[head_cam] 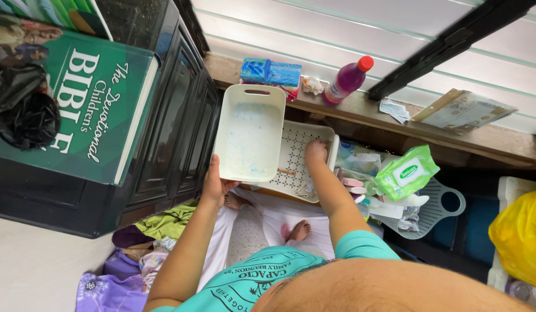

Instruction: The person sits on the floor and cleans white plastic trays using wet wipes. They move various items like detergent and a book aside to access the trays, wipe the surfaces thoroughly, and then place the items back.

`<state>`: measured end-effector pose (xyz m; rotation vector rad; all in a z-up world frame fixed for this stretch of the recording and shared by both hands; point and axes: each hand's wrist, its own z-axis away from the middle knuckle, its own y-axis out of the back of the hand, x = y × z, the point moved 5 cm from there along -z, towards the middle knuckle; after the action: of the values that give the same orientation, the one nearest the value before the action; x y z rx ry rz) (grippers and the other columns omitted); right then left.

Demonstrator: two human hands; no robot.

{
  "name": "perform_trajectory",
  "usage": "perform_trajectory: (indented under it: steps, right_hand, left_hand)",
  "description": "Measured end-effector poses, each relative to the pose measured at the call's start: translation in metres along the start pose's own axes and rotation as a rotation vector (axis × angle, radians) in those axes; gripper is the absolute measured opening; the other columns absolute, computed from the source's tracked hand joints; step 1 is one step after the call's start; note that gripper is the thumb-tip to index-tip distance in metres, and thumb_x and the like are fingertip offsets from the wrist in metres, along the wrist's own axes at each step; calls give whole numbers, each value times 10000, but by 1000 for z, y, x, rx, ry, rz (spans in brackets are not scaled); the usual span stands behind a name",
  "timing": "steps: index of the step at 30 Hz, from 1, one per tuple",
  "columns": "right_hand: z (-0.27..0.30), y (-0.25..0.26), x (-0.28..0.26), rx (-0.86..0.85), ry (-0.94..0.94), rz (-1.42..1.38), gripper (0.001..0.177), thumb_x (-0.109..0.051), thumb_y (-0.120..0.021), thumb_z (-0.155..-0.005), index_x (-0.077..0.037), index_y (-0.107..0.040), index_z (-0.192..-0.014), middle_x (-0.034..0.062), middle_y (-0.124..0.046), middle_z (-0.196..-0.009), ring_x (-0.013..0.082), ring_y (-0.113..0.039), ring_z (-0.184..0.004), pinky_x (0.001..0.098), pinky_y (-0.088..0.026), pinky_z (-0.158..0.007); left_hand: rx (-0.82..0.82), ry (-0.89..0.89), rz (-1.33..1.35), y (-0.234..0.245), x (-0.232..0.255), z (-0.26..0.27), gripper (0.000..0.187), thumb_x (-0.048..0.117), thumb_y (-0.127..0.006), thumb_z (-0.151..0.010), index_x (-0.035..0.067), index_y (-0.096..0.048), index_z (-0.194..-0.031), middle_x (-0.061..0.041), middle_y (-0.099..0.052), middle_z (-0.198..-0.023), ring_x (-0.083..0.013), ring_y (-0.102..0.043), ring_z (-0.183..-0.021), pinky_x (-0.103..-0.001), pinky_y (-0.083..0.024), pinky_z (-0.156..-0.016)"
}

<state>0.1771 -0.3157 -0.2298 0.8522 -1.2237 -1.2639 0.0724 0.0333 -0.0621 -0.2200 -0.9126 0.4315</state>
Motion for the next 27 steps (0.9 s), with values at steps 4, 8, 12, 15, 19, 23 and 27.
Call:
perform_trajectory:
  steps: [4,8,12,15,19,23,27]
  right_hand:
    - [36,-12,-5,-295,74,-33,233,-133,-646,-902,-122,-789,-1087,127,-718,-1211,309,-712,-1119,384,-620,-840]
    - [63,-14,-12,-401,185,11,235,-154,-647,-919,-122,-779,-1110,131,-698,-1242,305,-677,-1168,402,-601,-870]
    - [56,-6,-11,-446,213,108,252,-206,-660,-931,-147,-747,-1160,84,-679,-1254,297,-628,-1208,422,-581,-883]
    - [53,6,-31,-350,348,41,309,-201,-728,-846,-156,-767,-1150,77,-699,-1237,281,-647,-1198,417,-577,-907]
    - [63,15,-65,-487,491,-126,488,-375,-841,-769,-79,-718,-1138,141,-703,-1149,308,-673,-1095,446,-565,-895]
    - [66,4,-78,-517,416,-295,287,-247,-768,-772,-129,-759,-1033,146,-723,-1052,337,-703,-1001,455,-572,-864]
    - [54,-4,-68,-467,551,-352,220,-165,-701,-764,-86,-751,-963,181,-734,-997,371,-697,-973,457,-564,-852]
  left_hand:
    - [8,-18,-42,-4,3,6,755,705,-441,-947,52,-600,-1290,-101,-736,-972,-147,-716,-775,-248,-590,-602]
    - [19,-12,-36,-6,8,8,755,705,-446,-931,57,-597,-1288,-105,-741,-987,-152,-733,-788,-249,-598,-612]
    - [-7,-33,-13,-7,9,14,756,710,-454,-934,55,-604,-1280,-93,-737,-979,-147,-717,-767,-243,-581,-589]
    - [-2,-36,-21,-6,6,15,750,708,-451,-941,53,-611,-1269,-105,-738,-959,-153,-718,-761,-242,-587,-594]
    - [3,-25,3,-9,-3,20,740,704,-442,-949,60,-615,-1270,-91,-732,-953,-133,-705,-747,-233,-584,-585]
    - [15,-34,-8,-11,-9,33,733,701,-437,-951,69,-610,-1279,-73,-727,-962,-112,-687,-740,-226,-572,-573]
    - [19,-58,4,-11,-8,43,730,697,-436,-952,69,-602,-1285,-83,-728,-970,-116,-689,-744,-228,-566,-575]
